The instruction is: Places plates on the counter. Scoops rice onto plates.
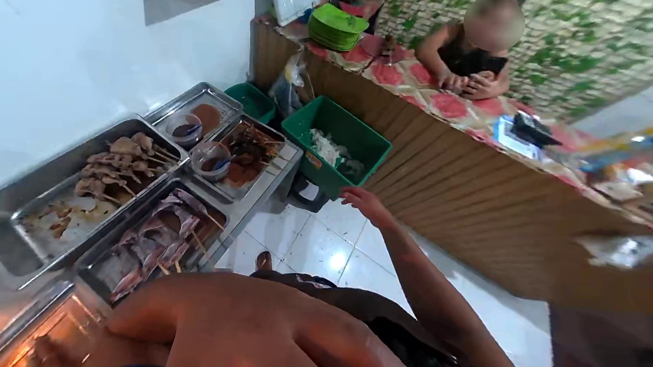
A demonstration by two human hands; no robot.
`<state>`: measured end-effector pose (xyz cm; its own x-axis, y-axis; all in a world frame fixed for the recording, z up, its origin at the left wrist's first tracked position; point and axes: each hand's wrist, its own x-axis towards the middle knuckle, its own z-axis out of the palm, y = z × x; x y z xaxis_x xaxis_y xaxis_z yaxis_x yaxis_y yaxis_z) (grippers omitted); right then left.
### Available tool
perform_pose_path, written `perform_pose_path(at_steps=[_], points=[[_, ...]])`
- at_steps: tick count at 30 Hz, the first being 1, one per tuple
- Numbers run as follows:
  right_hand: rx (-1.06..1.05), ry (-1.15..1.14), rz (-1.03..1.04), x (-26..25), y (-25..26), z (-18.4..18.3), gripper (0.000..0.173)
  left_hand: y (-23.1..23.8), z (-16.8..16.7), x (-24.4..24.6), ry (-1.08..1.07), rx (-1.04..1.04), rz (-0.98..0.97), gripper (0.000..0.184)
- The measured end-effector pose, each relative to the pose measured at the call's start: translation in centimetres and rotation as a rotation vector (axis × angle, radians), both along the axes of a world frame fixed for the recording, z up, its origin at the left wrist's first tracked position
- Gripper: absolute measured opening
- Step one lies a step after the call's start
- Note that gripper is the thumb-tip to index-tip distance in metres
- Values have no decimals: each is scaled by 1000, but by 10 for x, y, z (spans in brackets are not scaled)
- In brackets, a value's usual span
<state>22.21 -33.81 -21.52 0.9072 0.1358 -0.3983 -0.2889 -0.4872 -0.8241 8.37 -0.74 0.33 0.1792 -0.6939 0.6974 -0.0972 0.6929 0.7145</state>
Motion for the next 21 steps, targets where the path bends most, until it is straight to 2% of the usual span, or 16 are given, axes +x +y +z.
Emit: perform_pose_path(at_steps=[4,8,11,15,18,21], points=[[3,102,-4,81,-45,7,38,-21,-6,103,101,38,79,56],[12,140,-79,184,-105,25,39,-48,-59,194,103,300,261,59],[143,28,-136,302,-138,55,46,-74,-97,244,199,431,464,56],[311,-84,-250,476,-149,76,54,-134,-146,306,538,422,701,58],[315,0,-220,591,-147,75,63,-190,-160,348,727,461,946,58],[366,85,-292,674,-139,68,77,-226,-163,366,844,545,1000,57]])
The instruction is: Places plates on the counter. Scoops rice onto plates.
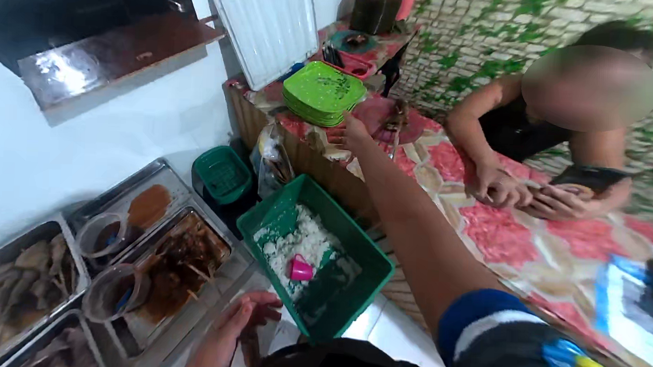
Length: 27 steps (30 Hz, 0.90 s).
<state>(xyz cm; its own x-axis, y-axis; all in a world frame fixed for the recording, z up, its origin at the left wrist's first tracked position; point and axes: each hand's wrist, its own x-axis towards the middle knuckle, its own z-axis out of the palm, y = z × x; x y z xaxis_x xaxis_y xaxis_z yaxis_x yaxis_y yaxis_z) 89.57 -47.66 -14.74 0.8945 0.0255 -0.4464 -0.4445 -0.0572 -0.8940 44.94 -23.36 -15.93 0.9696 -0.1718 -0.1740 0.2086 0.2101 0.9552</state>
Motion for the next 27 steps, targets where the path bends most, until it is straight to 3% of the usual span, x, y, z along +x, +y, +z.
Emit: perform_pose_path(at_steps=[3,6,9,13,20,22,27], points=[[94,44,-36,54,11,-14,75,-10,2,14,106,29,-18,54],[218,21,-134,70,22,-15,40,-15,9,40,171,103,42,47],[272,-6,-215,49,11,-6,29,-21,4,81,181,140,80,49],[371,-53,-164,-43,-71,-19,27,-34,-3,154,171,166,-7,49],[331,38,-378,-286,-244,-49,39,-81,5,347,212,573,-118,52],[297,23,-435,-328,-277,-60,41,-95,-2,397,197,618,-114,63],[224,-4,-670,-386,-326,-77,39,-134,-11,501,264,573,165,84]])
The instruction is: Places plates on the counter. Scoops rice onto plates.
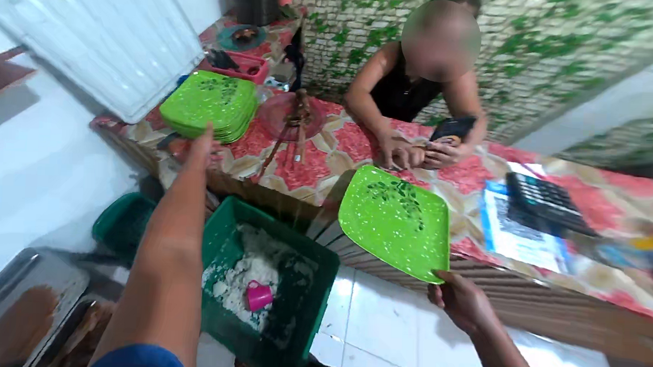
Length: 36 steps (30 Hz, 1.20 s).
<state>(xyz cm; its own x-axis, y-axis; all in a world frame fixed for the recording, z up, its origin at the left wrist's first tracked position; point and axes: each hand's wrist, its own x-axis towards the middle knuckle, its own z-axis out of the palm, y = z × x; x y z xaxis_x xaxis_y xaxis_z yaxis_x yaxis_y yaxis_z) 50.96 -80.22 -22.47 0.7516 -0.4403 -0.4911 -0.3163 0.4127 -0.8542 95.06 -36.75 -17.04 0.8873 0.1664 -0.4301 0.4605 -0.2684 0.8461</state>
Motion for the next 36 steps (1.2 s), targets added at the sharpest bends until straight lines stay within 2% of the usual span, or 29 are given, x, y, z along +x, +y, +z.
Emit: perform_pose_path(at_steps=[3,6,8,10,12,14,18,21,24,27,32,34,36], points=[[-25,23,-140,-23,-20,-11,39,-11,-9,27,19,-60,123,77],[-95,40,-179,-32,-50,-19,37,-15,-4,34,37,-25,133,57],[-136,75,-200,-28,-68,-17,34,-15,7,32,62,21,129,49],[-148,97,-218,-16,-82,-16,32,-6,16,30,74,39,131,50],[-146,104,-235,-6,-96,-19,31,7,22,24,3,14,163,47],[-145,128,-257,1,-109,-22,32,18,29,8,-106,-16,187,37],[-159,221,-276,8,-132,-16,28,45,46,-47,-220,-32,100,23],[-186,263,-290,2,-149,-11,24,43,70,-105,-268,-53,9,24],[-207,318,-347,-12,-164,-10,24,19,84,-164,-228,-131,-131,31],[-291,407,-327,-20,-172,-3,24,-31,77,-216,-103,-237,-235,32],[-388,598,-151,-4,-183,4,30,-126,26,-261,164,-350,-474,29],[-561,696,-45,5,-193,3,36,-152,4,-262,214,-346,-569,29],[-832,828,91,12,-201,9,51,-167,-12,-255,235,-308,-638,30]])
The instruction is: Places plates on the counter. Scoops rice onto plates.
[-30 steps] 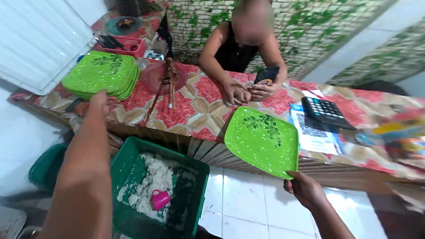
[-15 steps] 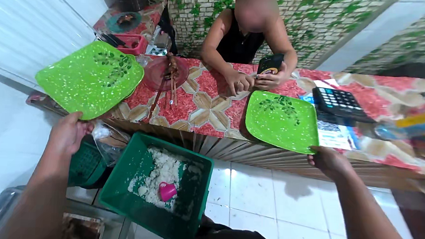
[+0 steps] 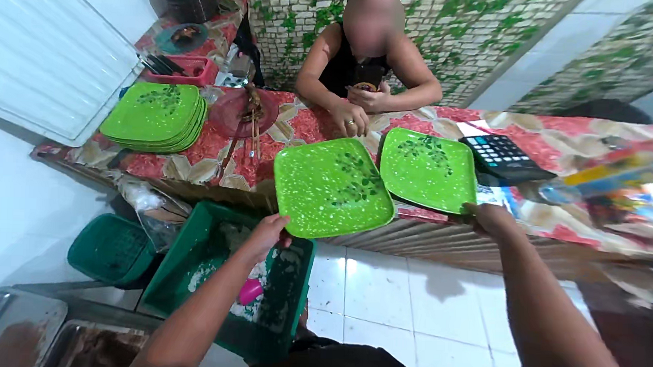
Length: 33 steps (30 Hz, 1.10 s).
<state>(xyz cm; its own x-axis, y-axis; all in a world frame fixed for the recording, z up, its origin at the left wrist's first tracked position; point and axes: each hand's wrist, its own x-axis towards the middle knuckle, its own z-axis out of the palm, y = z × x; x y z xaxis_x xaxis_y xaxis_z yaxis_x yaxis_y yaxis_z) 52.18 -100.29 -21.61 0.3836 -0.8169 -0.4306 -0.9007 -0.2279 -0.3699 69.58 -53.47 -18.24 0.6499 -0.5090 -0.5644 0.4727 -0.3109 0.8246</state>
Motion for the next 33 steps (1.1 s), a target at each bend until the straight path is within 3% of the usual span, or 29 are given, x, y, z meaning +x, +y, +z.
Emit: perform_pose_path(at_steps=[2,5,7,9,14,16,19,23,26,29,33], points=[[-159,-8,54,-4,6,13,65,-12,-10,11,-25,57,-46,32],[-220,-207,109,-9,45,32,57,-29,-19,37,-89,138,-108,37],[-47,-324,237,-13,88,26,42,-32,-31,54,-109,171,-122,41],[272,-371,386,-15,137,13,32,-31,-43,69,-100,172,-80,46],[709,-160,888,23,279,-30,29,5,-42,84,-46,159,-26,74],[803,-111,1028,48,341,-59,32,44,-35,68,-59,187,-44,78],[826,111,1128,92,428,-131,46,126,-39,20,-124,271,-17,59],[623,370,985,120,513,-232,83,231,-105,-79,-185,521,223,45],[470,451,920,129,554,-281,90,265,-151,-146,-466,660,229,36],[343,512,882,130,584,-309,97,275,-176,-183,-673,616,142,32],[292,582,930,108,598,-307,103,290,-199,-203,-835,497,126,34]])
